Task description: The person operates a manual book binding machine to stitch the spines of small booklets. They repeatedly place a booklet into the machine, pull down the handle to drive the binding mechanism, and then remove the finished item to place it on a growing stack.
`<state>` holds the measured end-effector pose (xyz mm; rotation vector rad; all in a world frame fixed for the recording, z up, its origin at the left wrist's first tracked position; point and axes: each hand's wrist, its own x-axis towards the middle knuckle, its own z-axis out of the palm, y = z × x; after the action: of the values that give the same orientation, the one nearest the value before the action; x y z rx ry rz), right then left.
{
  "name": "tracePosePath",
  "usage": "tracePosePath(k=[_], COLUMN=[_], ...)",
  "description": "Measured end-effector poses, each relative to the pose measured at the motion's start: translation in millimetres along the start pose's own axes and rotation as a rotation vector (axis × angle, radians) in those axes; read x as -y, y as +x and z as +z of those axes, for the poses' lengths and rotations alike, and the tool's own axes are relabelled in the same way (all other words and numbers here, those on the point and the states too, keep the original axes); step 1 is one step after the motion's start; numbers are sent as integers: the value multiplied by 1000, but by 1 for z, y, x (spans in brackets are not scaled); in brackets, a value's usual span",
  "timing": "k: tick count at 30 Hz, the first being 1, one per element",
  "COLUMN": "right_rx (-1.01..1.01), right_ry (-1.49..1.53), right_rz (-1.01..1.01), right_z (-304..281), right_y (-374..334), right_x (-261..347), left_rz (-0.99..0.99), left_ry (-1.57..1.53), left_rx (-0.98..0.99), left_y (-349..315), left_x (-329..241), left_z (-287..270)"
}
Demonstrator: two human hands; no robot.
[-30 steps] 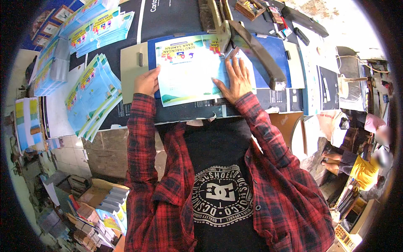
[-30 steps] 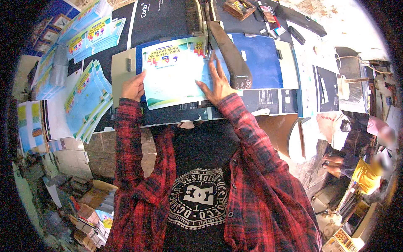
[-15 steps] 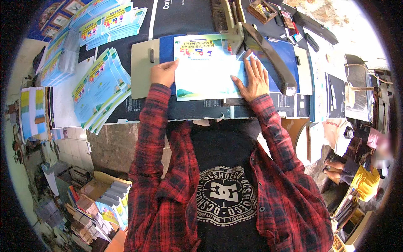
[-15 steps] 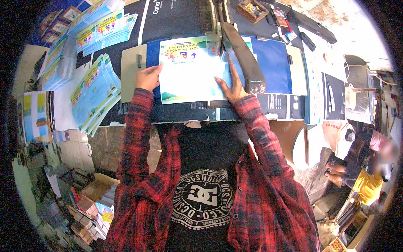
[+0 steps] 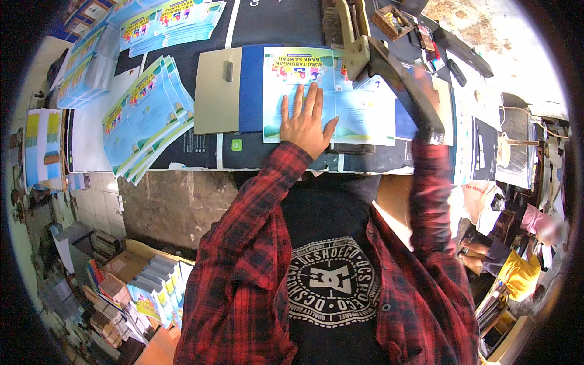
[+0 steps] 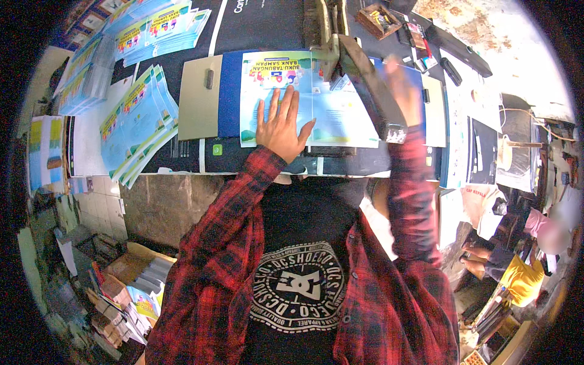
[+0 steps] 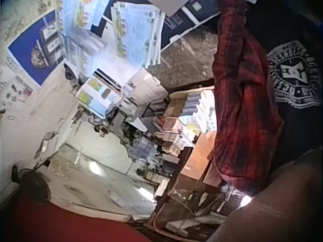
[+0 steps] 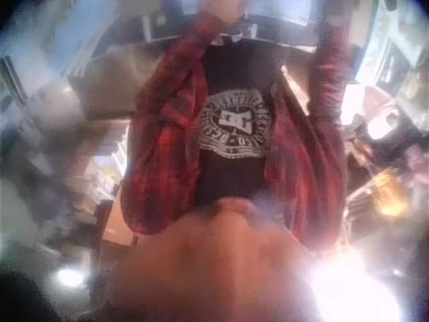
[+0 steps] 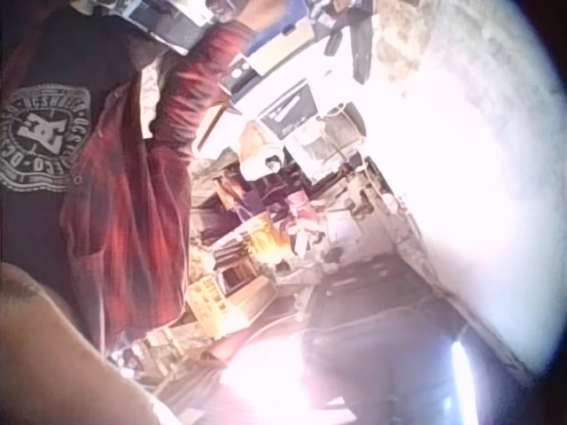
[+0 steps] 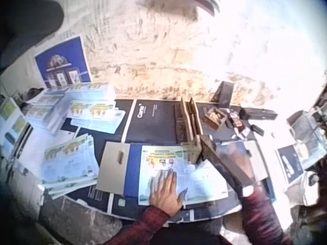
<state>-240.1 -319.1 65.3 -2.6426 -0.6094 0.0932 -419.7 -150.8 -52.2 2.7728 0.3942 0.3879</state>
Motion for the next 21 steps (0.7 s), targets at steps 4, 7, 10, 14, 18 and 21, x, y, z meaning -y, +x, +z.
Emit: tracePosePath(k=[4, 7, 10, 14, 18, 21], right_rx=[42, 2, 40, -73, -188, -211], right_ry=[627, -271, -287, -129, -208, -139], right_rz=[-295, -898, -659, -429, -448, -366], right_z=[-95, -85, -49, -4, 43, 64], right_y=[3, -10, -41, -81, -92, -98], right_x=[71, 93, 87, 78, 59, 59], left_rz=[15, 5, 1, 18, -4, -19], left_ry=[35, 85, 93, 41, 29, -11], left_rx=[-61, -39, -52, -84, -59, -22], left_y=[-1, -1, 3, 1, 0, -5], left_x=[4, 0, 1, -2, -4, -4], left_z=[5, -1, -2, 2, -1, -1])
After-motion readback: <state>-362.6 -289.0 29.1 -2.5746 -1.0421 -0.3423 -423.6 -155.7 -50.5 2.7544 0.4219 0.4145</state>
